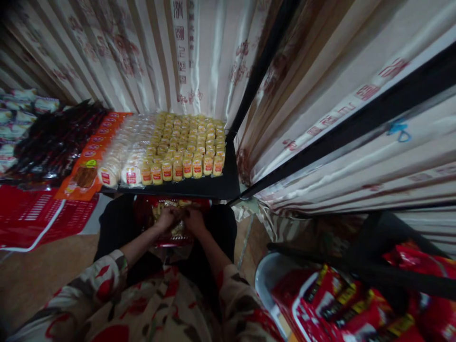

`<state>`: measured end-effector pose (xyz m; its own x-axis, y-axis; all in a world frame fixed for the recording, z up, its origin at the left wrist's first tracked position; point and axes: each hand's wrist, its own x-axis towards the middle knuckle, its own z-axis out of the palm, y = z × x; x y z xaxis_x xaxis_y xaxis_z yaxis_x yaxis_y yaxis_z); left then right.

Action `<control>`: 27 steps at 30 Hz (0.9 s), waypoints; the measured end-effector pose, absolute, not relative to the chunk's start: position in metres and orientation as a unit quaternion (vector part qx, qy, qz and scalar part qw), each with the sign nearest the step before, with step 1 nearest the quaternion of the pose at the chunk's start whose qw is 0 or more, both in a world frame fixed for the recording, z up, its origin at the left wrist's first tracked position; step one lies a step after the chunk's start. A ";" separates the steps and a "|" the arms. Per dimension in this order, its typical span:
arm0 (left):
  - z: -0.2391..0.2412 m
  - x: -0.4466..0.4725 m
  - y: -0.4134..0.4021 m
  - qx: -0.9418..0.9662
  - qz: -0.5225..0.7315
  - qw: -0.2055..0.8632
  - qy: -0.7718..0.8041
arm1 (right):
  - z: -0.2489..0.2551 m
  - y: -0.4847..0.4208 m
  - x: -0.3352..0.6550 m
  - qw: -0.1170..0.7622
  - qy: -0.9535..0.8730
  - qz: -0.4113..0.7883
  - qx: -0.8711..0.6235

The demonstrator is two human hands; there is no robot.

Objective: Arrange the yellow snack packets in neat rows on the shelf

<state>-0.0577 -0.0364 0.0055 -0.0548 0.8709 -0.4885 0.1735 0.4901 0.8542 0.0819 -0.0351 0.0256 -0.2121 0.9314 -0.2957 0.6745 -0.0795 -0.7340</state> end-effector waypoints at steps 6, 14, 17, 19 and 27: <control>0.052 -0.063 -0.028 0.387 0.319 0.580 0.643 | 0.046 -0.029 0.090 0.254 -0.609 0.478 -0.580; 0.112 -0.060 -0.019 0.400 0.329 0.599 0.610 | 0.078 -0.026 0.100 0.367 -0.526 0.587 -0.494; 0.125 -0.054 -0.015 0.400 0.338 0.608 0.597 | 0.092 -0.027 0.106 0.375 -0.539 0.565 -0.500; 0.134 -0.051 -0.011 0.414 0.339 0.609 0.586 | 0.100 -0.027 0.110 0.386 -0.549 0.555 -0.491; 0.173 -0.034 0.031 0.627 0.317 0.516 0.490 | 0.128 0.003 0.133 0.465 -0.567 0.420 -0.534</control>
